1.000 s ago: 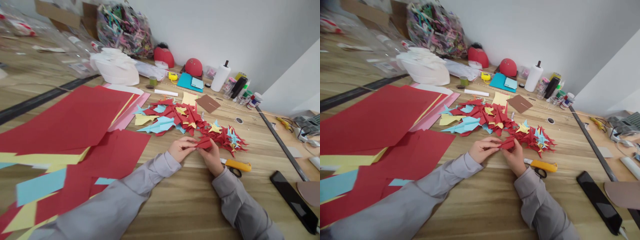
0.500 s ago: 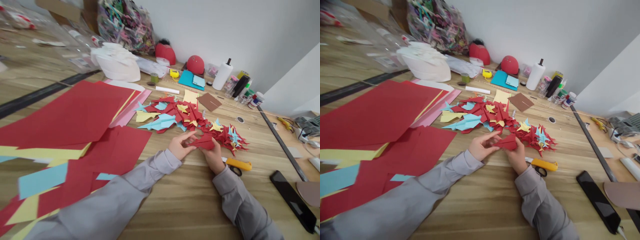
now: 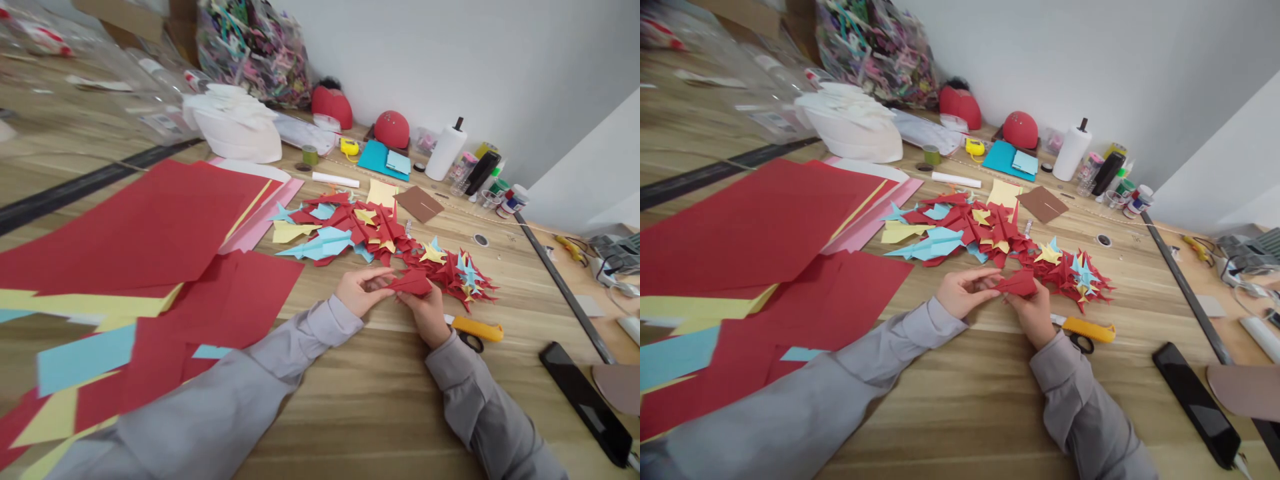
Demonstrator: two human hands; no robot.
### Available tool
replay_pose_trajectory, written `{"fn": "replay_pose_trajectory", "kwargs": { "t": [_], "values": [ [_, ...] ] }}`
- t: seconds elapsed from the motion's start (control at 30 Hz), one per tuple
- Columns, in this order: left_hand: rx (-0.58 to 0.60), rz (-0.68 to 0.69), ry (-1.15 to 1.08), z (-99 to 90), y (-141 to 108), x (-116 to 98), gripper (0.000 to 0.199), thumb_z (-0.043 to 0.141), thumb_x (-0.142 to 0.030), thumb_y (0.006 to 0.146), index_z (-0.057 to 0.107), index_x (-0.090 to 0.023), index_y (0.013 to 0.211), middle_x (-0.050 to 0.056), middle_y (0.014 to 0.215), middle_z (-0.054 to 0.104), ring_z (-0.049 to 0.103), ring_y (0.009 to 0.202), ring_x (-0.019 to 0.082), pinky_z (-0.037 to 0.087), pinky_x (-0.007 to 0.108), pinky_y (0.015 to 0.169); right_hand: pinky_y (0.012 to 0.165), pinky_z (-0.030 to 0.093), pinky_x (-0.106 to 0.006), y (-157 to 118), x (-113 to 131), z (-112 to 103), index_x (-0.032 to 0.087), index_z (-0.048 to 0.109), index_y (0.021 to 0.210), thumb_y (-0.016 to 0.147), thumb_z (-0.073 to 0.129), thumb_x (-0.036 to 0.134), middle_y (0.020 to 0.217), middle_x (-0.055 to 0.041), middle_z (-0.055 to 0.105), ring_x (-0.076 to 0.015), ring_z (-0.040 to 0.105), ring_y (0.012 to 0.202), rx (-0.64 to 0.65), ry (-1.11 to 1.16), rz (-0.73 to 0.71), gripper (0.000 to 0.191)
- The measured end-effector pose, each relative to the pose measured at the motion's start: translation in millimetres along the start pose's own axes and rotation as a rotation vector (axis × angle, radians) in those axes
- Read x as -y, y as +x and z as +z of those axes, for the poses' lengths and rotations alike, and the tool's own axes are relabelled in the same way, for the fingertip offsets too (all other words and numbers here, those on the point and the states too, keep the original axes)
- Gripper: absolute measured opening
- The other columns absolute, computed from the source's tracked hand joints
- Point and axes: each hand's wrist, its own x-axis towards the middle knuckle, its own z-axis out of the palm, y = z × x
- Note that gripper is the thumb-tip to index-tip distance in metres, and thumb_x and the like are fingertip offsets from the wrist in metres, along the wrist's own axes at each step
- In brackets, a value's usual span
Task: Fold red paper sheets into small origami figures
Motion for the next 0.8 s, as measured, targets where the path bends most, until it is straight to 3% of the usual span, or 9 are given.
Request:
{"fn": "replay_pose_trajectory", "kwargs": {
  "t": [0.3,0.43,0.57,0.8],
  "values": [
    [-0.039,-0.085,-0.116,-0.5,2.7,-1.8,0.042,0.077,-0.027,0.058,0.069,-0.012,0.096,0.009,0.082,0.071,0.064,0.068,0.015,0.053,0.027,0.065,0.048,0.041,-0.024,1.7,-3.4,0.9,0.019,0.060,0.068,0.063,0.071,0.026,0.059,0.0032,0.058,-0.0101,0.047,0.049,-0.020,0.058,0.033,0.014],
    [0.022,-0.122,-0.194,-2.9,2.2,-2.4,0.045,0.076,-0.026,0.059,0.066,-0.012,0.101,0.009,0.083,0.070,0.063,0.068,0.014,0.052,0.026,0.064,0.048,0.039,-0.023,1.5,-2.4,0.3,0.018,0.058,0.065,0.062,0.070,0.023,0.055,0.0044,0.056,-0.0095,0.046,0.049,-0.049,0.056,0.045,0.013],
    [0.094,-0.077,-0.145,-1.8,-0.2,2.0,0.041,0.077,-0.018,0.055,0.067,-0.011,0.094,0.008,0.082,0.069,0.063,0.071,0.015,0.052,0.026,0.066,0.049,0.039,-0.023,0.8,-2.4,0.4,0.018,0.058,0.064,0.059,0.071,0.023,0.054,0.0045,0.057,-0.0096,0.047,0.049,-0.057,0.059,0.050,0.014],
    [0.069,0.130,0.006,-3.5,3.6,2.2,0.011,0.073,-0.016,0.059,0.071,-0.014,0.070,0.009,0.080,0.066,0.062,0.076,0.016,0.052,0.026,0.068,0.058,0.044,-0.025,-1.1,-9.4,-2.9,0.017,0.062,0.068,0.054,0.076,0.019,0.064,0.0023,0.063,-0.0117,0.053,0.058,-0.087,0.003,0.031,0.020]
  ]
}}
